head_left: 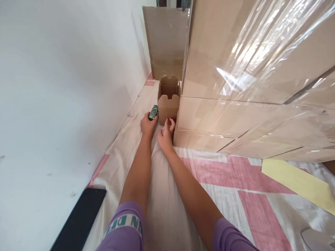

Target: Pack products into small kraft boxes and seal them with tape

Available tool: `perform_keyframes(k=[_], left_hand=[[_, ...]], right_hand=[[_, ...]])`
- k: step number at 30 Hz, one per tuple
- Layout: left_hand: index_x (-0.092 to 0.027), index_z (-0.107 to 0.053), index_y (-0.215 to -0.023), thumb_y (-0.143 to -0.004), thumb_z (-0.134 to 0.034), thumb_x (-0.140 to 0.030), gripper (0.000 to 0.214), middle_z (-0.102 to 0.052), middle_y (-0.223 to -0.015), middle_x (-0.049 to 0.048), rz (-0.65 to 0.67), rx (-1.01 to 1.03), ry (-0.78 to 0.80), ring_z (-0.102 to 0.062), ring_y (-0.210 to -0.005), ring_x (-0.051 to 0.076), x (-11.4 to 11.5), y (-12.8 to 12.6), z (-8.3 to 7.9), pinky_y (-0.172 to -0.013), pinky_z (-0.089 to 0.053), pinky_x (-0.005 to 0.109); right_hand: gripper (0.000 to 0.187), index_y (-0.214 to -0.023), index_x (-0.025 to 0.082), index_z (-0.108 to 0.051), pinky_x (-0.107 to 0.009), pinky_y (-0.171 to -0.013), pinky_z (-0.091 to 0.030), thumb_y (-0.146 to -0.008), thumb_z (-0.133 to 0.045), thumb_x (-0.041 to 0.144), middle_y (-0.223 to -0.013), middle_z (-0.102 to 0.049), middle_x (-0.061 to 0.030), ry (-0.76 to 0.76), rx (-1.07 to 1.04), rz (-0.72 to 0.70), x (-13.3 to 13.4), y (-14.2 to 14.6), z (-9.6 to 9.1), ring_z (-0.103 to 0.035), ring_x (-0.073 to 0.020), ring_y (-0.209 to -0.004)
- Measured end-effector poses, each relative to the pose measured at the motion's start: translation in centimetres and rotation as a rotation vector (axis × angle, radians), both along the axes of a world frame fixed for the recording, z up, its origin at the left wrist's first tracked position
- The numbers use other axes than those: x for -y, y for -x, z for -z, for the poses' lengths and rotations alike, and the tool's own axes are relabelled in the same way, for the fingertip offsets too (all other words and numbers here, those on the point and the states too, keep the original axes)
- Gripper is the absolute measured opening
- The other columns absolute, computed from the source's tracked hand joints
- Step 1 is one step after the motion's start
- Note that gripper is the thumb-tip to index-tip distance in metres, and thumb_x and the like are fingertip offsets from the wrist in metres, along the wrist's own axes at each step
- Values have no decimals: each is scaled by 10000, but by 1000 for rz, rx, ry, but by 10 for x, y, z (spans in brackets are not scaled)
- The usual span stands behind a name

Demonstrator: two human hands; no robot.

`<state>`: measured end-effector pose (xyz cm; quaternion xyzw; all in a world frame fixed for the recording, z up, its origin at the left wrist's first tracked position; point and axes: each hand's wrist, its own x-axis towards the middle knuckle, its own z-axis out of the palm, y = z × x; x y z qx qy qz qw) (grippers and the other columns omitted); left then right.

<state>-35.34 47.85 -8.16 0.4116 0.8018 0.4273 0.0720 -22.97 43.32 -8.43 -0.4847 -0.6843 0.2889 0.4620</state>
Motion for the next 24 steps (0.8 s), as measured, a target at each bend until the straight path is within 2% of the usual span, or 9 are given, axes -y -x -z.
perform_keyframes(k=[4,7,10,16,21,24], left_hand=[[-198,-611,-1395,-887,-658,-461,574,-717,-1315,115,13,-7,-6,-665,-1213,280,1,0,-1,-1031,-493,365],[-193,-615,-1391,-886,-666,-456,572,-719,-1310,118,18,-7,-7,-666,-1211,278,2,1,-1,-1029,-495,354],[-197,-603,-1404,-893,-660,-455,576,-713,-1321,116,23,-6,-9,-659,-1225,272,2,0,0,-1040,-490,349],[-212,-602,-1402,-894,-658,-461,569,-719,-1310,103,17,1,8,-659,-1223,272,3,0,-2,-1037,-491,354],[-210,-608,-1395,-896,-661,-455,558,-718,-1311,102,11,8,17,-654,-1228,266,3,-1,-4,-1029,-484,335],[-202,-596,-1409,-906,-650,-449,563,-699,-1345,116,10,17,15,-636,-1255,276,3,-4,-6,-1040,-471,349]], right_hand=[[613,-1485,86,-522,-427,-1183,-423,-881,-427,61,-1457,-531,-223,59,113,29,0,-3,5,-510,-267,-1394],[660,-1459,101,-570,-483,-1166,-427,-813,-463,21,-1422,-563,-216,72,239,10,1,-4,6,-532,-309,-1343],[630,-1398,112,-640,-483,-1173,-415,-804,-458,9,-1434,-555,-203,57,287,-10,3,-5,4,-520,-314,-1346],[473,-1181,85,-754,-532,-1144,-417,-840,-429,47,-1384,-580,-231,51,267,-43,13,-5,0,-535,-347,-1258],[540,-1275,83,-713,-501,-1137,-434,-857,-374,42,-1321,-650,-203,38,200,-54,10,-7,0,-561,-307,-1216],[519,-1276,110,-719,-451,-1156,-434,-891,-374,63,-1280,-683,-161,-13,127,-65,12,-10,-9,-567,-270,-1231]])
